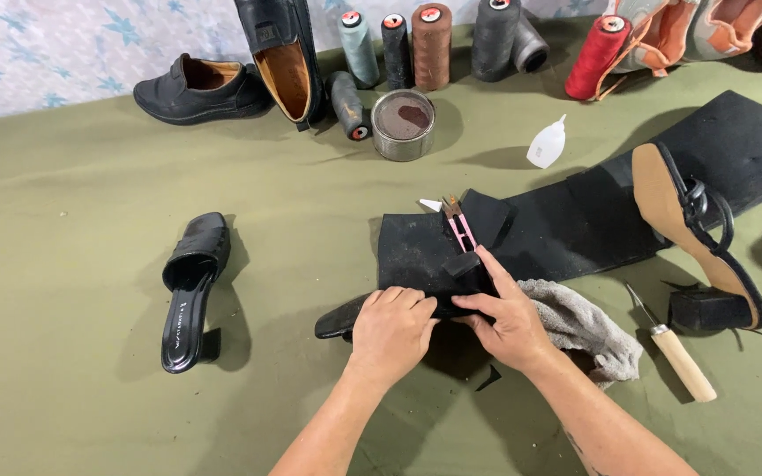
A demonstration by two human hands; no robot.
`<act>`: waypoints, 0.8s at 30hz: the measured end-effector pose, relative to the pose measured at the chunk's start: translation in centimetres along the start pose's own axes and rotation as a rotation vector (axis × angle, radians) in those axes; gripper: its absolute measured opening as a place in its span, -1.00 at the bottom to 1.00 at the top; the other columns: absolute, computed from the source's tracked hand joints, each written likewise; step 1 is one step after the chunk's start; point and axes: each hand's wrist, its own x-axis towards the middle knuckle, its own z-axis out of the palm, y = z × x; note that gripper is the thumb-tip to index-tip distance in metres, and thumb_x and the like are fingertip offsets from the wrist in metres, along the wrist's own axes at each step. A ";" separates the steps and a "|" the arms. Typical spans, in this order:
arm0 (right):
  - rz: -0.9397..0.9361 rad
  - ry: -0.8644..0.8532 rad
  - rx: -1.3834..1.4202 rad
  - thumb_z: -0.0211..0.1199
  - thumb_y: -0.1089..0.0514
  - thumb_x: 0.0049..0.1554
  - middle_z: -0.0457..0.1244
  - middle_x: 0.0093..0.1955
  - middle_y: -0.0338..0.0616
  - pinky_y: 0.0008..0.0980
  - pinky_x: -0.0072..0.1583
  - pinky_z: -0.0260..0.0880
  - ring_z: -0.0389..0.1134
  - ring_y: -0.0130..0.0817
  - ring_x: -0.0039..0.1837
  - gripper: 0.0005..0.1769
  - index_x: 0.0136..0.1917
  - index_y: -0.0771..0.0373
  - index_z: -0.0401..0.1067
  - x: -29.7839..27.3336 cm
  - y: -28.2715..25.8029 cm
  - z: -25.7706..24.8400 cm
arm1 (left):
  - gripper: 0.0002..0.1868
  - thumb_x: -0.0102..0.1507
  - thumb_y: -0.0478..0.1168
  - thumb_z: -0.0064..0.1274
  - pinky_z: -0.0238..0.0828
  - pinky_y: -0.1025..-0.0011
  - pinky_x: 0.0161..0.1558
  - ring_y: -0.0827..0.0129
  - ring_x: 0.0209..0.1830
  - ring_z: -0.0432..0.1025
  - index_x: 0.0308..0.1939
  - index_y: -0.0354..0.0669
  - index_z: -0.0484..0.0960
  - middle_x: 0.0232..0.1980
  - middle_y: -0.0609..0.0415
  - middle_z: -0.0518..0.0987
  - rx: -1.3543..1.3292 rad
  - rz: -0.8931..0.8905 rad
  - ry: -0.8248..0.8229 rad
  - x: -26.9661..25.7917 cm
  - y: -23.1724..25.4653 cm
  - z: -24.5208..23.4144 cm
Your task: The person applies glue from a white bottle to the sole of a black high-heeled shoe and presses a black sole piece onto it. They repeat the process on the other shoe, using a cloth to wipe excess glue and ensure the pieces adhere properly.
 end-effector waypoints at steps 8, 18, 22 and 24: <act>-0.014 -0.007 -0.018 0.44 0.14 0.04 0.04 0.64 0.10 -0.04 0.42 0.23 0.15 0.08 0.54 -0.70 0.07 -0.09 0.67 0.1 -0.4 0.1 | -0.73 0.21 -0.09 0.17 0.45 0.27 0.01 0.20 0.00 0.53 -0.05 -0.05 0.70 -0.13 0.05 0.62 0.009 0.006 0.046 -0.5 0.1 0.0; 0.033 -0.061 -0.024 0.52 0.18 -0.04 -0.01 0.66 0.11 0.03 0.44 0.19 0.11 0.11 0.57 -0.54 0.15 -0.13 0.63 0.5 -1.2 -0.2 | -0.52 0.21 -0.07 0.22 0.45 0.19 0.18 0.06 0.10 0.53 0.13 -0.20 0.56 -0.06 -0.11 0.58 0.012 -0.025 -0.033 -0.7 0.6 -0.8; 0.044 -0.067 -0.015 0.52 0.20 -0.05 -0.01 0.66 0.11 0.05 0.44 0.19 0.10 0.12 0.57 -0.53 0.15 -0.13 0.63 0.6 -1.3 -0.4 | -0.53 0.22 -0.05 0.20 0.44 0.19 0.19 0.07 0.11 0.52 0.14 -0.19 0.54 -0.05 -0.09 0.57 0.018 -0.022 -0.059 -0.6 0.8 -0.8; 0.033 -0.066 -0.006 0.50 0.19 -0.04 -0.01 0.66 0.08 0.02 0.44 0.19 0.11 0.11 0.57 -0.52 0.15 -0.16 0.63 0.4 -0.8 -0.2 | -0.55 0.19 -0.02 0.20 0.45 0.17 0.13 0.12 0.13 0.48 0.10 -0.09 0.56 -0.04 0.00 0.54 0.030 -0.056 -0.065 -0.6 0.9 -0.5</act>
